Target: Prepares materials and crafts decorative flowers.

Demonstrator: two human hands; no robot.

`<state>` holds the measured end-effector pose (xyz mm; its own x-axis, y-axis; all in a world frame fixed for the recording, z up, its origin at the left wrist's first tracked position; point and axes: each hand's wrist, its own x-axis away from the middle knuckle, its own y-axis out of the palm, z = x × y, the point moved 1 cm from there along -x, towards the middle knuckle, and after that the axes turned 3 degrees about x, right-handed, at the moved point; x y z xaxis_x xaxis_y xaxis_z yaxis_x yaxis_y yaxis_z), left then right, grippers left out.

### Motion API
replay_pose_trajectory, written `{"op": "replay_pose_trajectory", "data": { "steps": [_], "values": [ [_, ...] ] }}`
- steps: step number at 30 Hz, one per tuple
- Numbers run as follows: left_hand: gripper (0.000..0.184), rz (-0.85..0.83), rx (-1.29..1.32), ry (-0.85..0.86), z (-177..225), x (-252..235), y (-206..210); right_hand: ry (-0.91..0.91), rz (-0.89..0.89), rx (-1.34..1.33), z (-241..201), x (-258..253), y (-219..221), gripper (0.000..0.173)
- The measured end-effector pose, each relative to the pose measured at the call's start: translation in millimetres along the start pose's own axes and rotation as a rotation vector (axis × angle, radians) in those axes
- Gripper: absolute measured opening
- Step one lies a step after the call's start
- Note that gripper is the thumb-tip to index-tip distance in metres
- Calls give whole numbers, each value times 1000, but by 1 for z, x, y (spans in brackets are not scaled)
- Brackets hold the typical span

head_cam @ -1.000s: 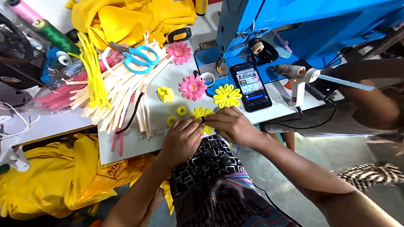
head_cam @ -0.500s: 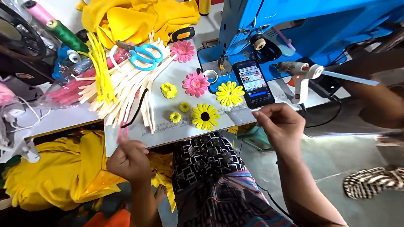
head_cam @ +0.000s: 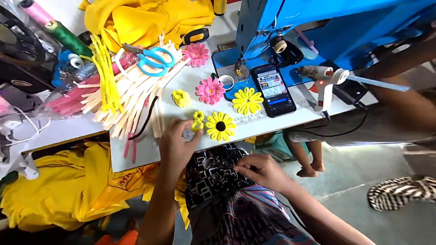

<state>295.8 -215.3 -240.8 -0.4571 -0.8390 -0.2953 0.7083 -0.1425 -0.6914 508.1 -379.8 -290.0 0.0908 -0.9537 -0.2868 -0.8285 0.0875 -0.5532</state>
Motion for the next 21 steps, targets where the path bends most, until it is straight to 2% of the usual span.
{"op": "replay_pose_trajectory", "data": {
  "steps": [6,12,18,21],
  "values": [
    [28,-102,55,172,20,-14,35,15,-92,30,4,11,23,27],
    [30,-126,-12,205,12,-17,46,34,-117,15,10,12,25,27],
    [32,-99,46,207,6,-16,47,29,-133,34,17,7,24,27],
    [32,-94,72,209,3,-15,48,163,-220,-72,25,3,23,29]
  ]
}}
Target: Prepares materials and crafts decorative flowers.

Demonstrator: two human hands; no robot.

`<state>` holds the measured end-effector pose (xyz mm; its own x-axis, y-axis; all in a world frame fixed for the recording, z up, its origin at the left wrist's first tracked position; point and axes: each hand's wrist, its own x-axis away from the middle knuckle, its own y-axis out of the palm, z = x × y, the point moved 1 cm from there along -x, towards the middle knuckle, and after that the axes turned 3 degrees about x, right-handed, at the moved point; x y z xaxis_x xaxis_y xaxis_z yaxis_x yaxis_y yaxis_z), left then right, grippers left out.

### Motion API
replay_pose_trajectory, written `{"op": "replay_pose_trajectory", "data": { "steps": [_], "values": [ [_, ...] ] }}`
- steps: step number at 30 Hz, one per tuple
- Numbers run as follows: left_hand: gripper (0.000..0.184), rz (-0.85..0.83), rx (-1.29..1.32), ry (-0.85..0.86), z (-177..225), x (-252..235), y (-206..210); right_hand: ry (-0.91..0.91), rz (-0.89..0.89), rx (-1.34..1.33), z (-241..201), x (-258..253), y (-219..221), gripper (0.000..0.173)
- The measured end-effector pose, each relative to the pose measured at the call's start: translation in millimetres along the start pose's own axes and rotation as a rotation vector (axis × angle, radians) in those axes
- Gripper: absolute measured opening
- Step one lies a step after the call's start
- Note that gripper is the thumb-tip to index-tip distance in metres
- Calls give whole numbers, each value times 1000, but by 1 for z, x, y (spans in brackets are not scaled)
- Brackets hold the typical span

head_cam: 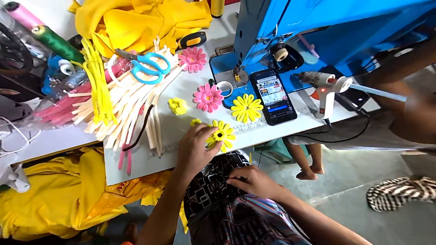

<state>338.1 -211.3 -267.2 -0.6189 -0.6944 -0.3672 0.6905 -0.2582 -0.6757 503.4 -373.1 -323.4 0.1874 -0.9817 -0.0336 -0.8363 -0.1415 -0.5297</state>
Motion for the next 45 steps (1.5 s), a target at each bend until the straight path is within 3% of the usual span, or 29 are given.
{"op": "replay_pose_trajectory", "data": {
  "steps": [5,7,9,11,13,15,18,22,26,29,33,35,39,41,45],
  "values": [
    [31,6,32,7,-3,3,0,523,-480,-588,46,2,6,29],
    [30,0,45,4,-4,3,0,679,-551,-703,61,6,13,32],
    [30,-7,64,3,-5,3,0,769,-508,-644,61,-1,9,35],
    [31,0,94,10,-6,4,0,747,-436,-368,54,-13,4,37],
    [31,39,138,32,-6,5,-1,613,-471,-56,41,-20,-7,40],
    [30,111,169,83,-6,7,-2,416,-492,24,13,-19,-26,38],
    [30,192,174,151,3,11,-5,51,-186,-155,-31,-6,-59,31],
    [30,189,243,152,35,17,-13,-30,318,-191,-62,-11,-85,27],
    [29,142,492,38,57,40,-1,-34,330,-281,-72,-25,-67,20],
    [30,154,841,-190,62,58,6,0,338,-327,-71,-27,-48,15],
    [13,222,1021,-526,66,68,8,-1,286,-323,-68,-21,-39,19],
    [11,224,1055,-620,66,67,2,-11,389,-173,-60,-11,-52,20],
    [16,295,804,-429,46,66,-14,3,904,105,-22,23,-108,18],
    [19,315,702,-374,37,64,-22,79,1090,149,-9,36,-134,27],
    [21,329,645,-391,34,60,-23,341,1106,229,5,41,-161,59]
  ]
}}
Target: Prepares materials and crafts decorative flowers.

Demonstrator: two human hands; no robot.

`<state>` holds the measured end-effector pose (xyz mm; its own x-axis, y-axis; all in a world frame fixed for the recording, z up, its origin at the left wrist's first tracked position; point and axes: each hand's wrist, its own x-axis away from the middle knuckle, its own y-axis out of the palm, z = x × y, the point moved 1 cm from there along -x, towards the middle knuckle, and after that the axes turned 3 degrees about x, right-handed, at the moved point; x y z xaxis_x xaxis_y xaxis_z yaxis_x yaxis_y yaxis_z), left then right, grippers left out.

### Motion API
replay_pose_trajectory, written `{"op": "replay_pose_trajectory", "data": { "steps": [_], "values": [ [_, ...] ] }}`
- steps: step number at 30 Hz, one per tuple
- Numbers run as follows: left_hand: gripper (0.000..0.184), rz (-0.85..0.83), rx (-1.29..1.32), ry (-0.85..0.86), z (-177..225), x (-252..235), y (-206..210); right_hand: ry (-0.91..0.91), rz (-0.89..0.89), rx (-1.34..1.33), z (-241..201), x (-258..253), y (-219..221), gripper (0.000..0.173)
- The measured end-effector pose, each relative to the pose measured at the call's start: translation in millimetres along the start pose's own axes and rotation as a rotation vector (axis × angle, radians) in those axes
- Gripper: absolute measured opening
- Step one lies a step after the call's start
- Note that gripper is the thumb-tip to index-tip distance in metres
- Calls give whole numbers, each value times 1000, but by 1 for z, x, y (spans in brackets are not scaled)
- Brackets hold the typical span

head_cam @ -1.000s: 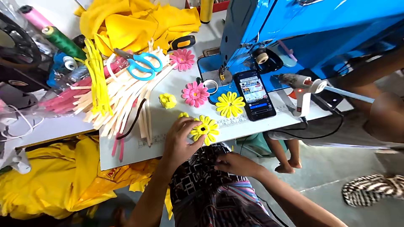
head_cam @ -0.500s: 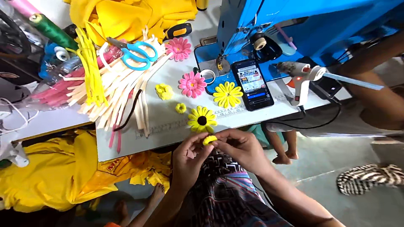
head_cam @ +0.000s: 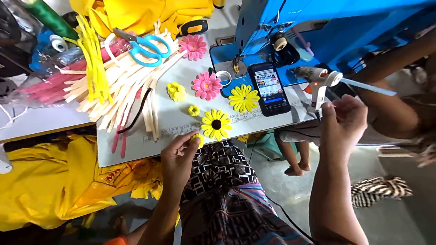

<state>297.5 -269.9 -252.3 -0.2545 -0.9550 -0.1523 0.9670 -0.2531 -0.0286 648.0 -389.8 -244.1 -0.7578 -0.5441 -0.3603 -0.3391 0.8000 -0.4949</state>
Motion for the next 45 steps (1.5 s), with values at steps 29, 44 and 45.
{"op": "replay_pose_trajectory", "data": {
  "steps": [29,44,45],
  "values": [
    [19,-193,-529,371,-15,15,31,-389,-745,-31,-94,14,41,27],
    [15,-306,-915,513,-25,21,50,-493,-819,261,-114,3,66,31],
    [15,-307,-913,512,-25,21,50,-493,-817,266,-114,3,67,32]
  ]
}}
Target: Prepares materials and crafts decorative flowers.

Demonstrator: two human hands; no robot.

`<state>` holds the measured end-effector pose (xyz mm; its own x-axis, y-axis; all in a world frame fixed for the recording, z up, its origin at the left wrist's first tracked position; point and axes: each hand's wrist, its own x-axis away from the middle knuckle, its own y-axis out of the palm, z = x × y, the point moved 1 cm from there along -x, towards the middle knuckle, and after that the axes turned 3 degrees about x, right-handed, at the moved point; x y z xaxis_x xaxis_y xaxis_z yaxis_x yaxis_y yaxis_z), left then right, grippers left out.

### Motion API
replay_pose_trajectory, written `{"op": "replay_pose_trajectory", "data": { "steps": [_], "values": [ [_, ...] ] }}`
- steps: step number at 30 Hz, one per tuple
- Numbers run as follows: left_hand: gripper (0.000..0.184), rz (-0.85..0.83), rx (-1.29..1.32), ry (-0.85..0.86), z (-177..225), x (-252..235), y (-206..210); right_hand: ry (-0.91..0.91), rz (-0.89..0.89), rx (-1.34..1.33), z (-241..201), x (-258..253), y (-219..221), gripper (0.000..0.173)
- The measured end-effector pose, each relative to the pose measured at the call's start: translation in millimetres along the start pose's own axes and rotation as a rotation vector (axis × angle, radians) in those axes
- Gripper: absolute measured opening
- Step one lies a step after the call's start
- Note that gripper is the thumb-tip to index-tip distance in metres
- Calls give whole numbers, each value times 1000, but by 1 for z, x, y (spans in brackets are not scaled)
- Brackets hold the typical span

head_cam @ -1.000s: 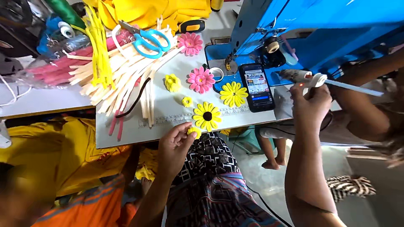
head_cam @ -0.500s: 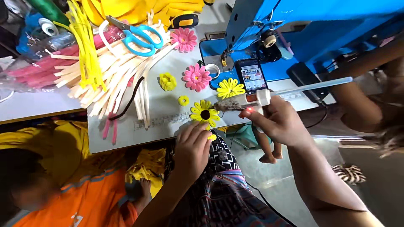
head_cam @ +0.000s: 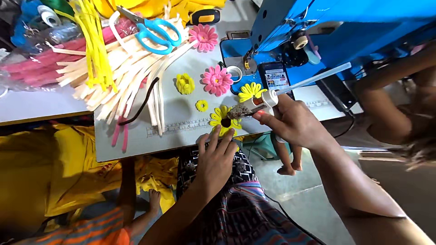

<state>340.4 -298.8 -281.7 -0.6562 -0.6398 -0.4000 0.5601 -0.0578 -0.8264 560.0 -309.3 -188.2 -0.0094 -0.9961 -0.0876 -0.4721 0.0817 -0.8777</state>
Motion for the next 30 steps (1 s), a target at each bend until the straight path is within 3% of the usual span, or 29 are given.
{"op": "replay_pose_trajectory", "data": {
  "steps": [30],
  "values": [
    [16,-34,35,-8,0,1,-1,-40,-29,-19,-2,11,-5,33]
  ]
}}
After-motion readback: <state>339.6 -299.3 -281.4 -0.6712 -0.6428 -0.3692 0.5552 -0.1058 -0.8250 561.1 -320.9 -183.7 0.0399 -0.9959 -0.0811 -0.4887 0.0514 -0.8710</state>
